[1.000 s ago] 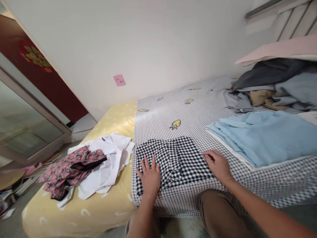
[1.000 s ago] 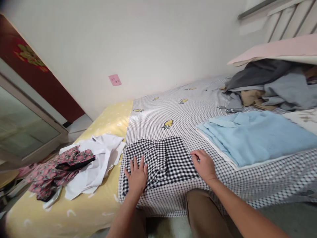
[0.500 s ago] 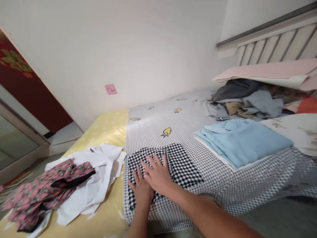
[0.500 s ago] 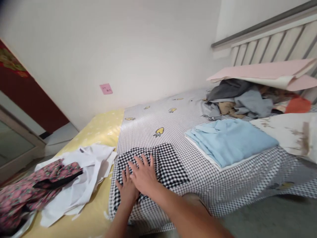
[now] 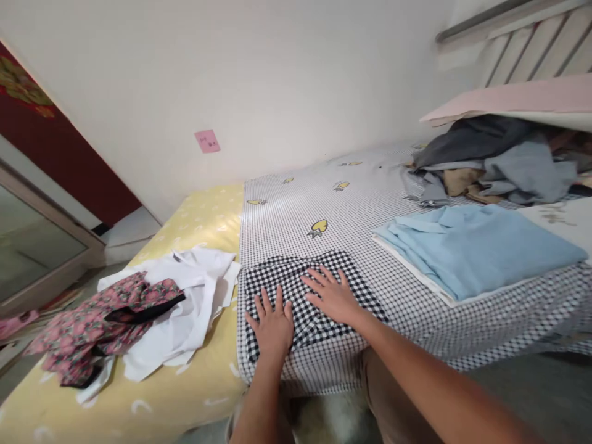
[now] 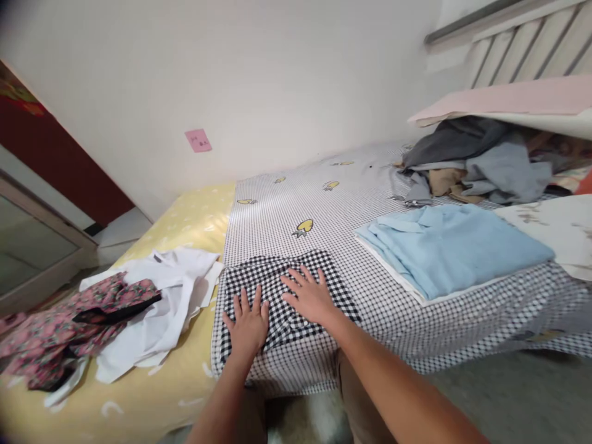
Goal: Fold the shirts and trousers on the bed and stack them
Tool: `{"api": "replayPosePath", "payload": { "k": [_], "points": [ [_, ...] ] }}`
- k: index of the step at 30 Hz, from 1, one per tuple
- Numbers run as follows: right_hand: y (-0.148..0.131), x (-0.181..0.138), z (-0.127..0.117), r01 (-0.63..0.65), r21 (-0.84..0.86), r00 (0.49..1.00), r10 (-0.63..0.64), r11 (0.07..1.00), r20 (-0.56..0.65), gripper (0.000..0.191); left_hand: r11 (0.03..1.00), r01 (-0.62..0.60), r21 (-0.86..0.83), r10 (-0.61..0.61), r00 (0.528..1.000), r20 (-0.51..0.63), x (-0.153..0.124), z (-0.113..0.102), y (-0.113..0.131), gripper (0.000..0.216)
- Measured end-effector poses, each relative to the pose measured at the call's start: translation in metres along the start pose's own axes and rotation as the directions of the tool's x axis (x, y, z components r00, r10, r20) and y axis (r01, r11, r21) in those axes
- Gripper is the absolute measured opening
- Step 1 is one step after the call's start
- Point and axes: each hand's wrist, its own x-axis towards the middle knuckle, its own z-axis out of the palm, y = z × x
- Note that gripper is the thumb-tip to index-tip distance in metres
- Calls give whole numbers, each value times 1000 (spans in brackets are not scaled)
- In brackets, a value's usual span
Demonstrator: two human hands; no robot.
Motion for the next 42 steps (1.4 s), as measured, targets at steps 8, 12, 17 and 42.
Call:
{"api": "replayPosePath", "payload": {
  "k": [8, 12, 17, 42],
  "points": [
    [43, -14, 1, -73, -52, 997, 72, 996, -32, 66, 895, 111, -431, -54, 988, 143, 11, -5, -4, 58],
    [50, -13, -9, -35, 47, 999, 34, 998, 21, 60, 737, 146, -660, -53, 986, 159, 14, -24, -28, 43],
    [82, -44, -15, 69, 277, 989, -30, 958, -142, 50, 457, 190, -869, -228, 969, 92, -17, -34, -85, 40],
    [4, -139, -19, -83, 989, 781, 625, 126, -14, 22, 249, 417, -874, -343, 882, 323, -65, 3, -80, 33]
  ]
}}
